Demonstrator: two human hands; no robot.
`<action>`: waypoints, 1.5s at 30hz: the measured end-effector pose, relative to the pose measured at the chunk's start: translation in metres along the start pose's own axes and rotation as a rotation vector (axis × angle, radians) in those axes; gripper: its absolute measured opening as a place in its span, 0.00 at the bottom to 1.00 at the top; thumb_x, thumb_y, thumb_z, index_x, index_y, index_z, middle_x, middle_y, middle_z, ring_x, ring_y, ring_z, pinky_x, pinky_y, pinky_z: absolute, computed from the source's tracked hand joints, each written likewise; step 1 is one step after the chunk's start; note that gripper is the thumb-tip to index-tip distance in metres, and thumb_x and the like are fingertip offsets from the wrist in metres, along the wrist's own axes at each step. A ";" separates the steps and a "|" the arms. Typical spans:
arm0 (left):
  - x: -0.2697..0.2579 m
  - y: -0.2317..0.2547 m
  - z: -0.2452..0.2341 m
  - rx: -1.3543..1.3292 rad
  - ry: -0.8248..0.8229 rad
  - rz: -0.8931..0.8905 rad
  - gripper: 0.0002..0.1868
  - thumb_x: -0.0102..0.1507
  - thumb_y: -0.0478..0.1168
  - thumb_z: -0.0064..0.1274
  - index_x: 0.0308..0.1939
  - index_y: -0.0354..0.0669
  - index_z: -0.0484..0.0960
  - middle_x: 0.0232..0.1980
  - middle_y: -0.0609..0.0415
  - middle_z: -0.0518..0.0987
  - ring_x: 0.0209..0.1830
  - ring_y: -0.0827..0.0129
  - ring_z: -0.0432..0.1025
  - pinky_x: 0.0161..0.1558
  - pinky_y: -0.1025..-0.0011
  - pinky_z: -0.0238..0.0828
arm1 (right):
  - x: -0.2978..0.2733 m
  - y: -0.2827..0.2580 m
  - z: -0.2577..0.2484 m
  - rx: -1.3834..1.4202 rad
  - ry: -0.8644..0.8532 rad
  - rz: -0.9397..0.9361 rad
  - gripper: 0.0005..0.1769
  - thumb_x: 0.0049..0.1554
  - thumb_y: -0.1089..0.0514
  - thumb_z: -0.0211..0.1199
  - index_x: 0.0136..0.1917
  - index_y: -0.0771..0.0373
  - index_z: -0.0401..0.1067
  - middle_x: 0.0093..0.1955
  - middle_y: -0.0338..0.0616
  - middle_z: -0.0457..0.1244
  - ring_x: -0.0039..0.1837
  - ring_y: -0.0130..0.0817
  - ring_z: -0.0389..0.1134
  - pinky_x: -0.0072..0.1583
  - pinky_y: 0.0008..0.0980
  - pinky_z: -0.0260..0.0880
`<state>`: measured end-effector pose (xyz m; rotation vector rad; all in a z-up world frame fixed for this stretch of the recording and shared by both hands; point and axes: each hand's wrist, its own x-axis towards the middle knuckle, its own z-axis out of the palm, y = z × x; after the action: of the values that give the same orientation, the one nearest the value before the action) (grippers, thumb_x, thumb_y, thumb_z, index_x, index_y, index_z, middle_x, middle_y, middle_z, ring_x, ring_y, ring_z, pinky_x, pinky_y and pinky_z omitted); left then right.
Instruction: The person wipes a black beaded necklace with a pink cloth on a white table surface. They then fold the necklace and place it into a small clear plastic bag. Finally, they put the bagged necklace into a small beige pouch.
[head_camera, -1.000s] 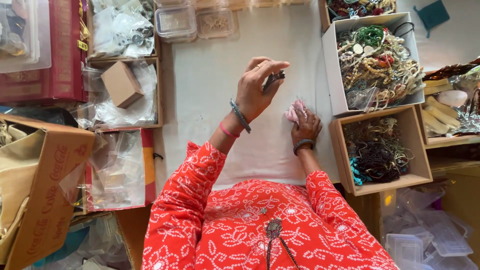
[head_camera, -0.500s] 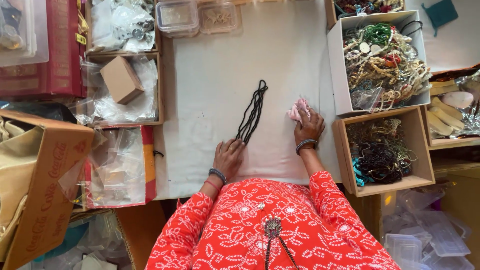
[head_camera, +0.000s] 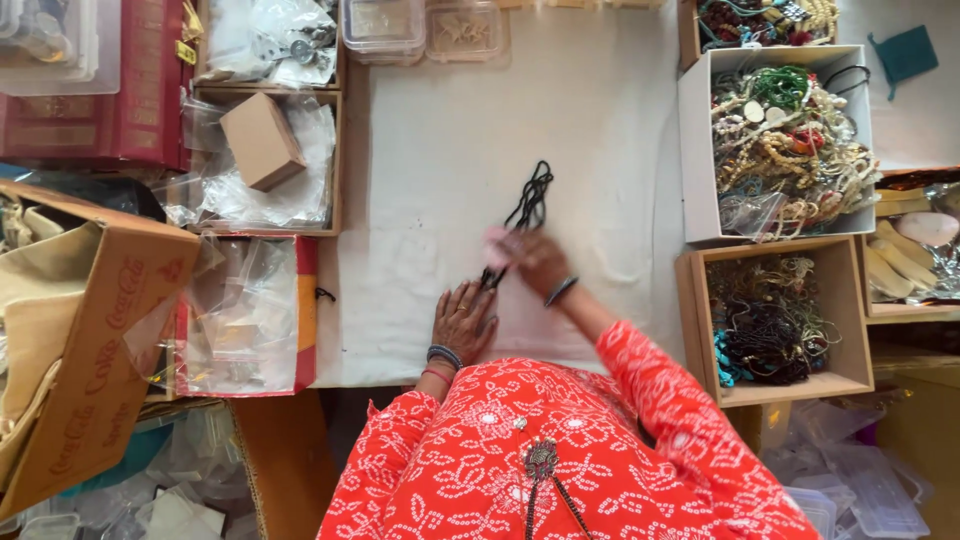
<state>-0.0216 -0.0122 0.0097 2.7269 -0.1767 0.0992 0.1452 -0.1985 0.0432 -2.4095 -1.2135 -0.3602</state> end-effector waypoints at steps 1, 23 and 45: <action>0.000 0.001 -0.002 0.001 0.008 0.004 0.32 0.66 0.57 0.47 0.74 0.58 0.69 0.79 0.55 0.60 0.79 0.61 0.53 0.77 0.53 0.40 | 0.004 0.021 0.002 -0.146 -0.018 0.030 0.22 0.56 0.61 0.60 0.65 0.53 0.75 0.67 0.42 0.68 0.57 0.44 0.68 0.54 0.42 0.71; 0.023 -0.005 0.009 0.076 0.024 0.012 0.29 0.66 0.52 0.49 0.70 0.50 0.72 0.75 0.61 0.65 0.78 0.64 0.54 0.77 0.43 0.38 | -0.001 0.098 0.019 -0.159 -0.059 0.223 0.28 0.54 0.65 0.63 0.68 0.49 0.73 0.70 0.39 0.65 0.64 0.43 0.66 0.59 0.42 0.70; 0.019 -0.001 -0.003 0.052 0.102 -0.033 0.26 0.65 0.53 0.51 0.66 0.53 0.76 0.76 0.54 0.63 0.78 0.61 0.54 0.76 0.45 0.40 | 0.026 0.141 -0.010 -0.245 -0.042 0.500 0.24 0.51 0.62 0.66 0.62 0.54 0.76 0.66 0.42 0.65 0.67 0.46 0.62 0.59 0.46 0.66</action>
<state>-0.0032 -0.0125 0.0137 2.7672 -0.1018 0.2358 0.2735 -0.2601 0.0274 -2.8304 -0.5678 -0.3150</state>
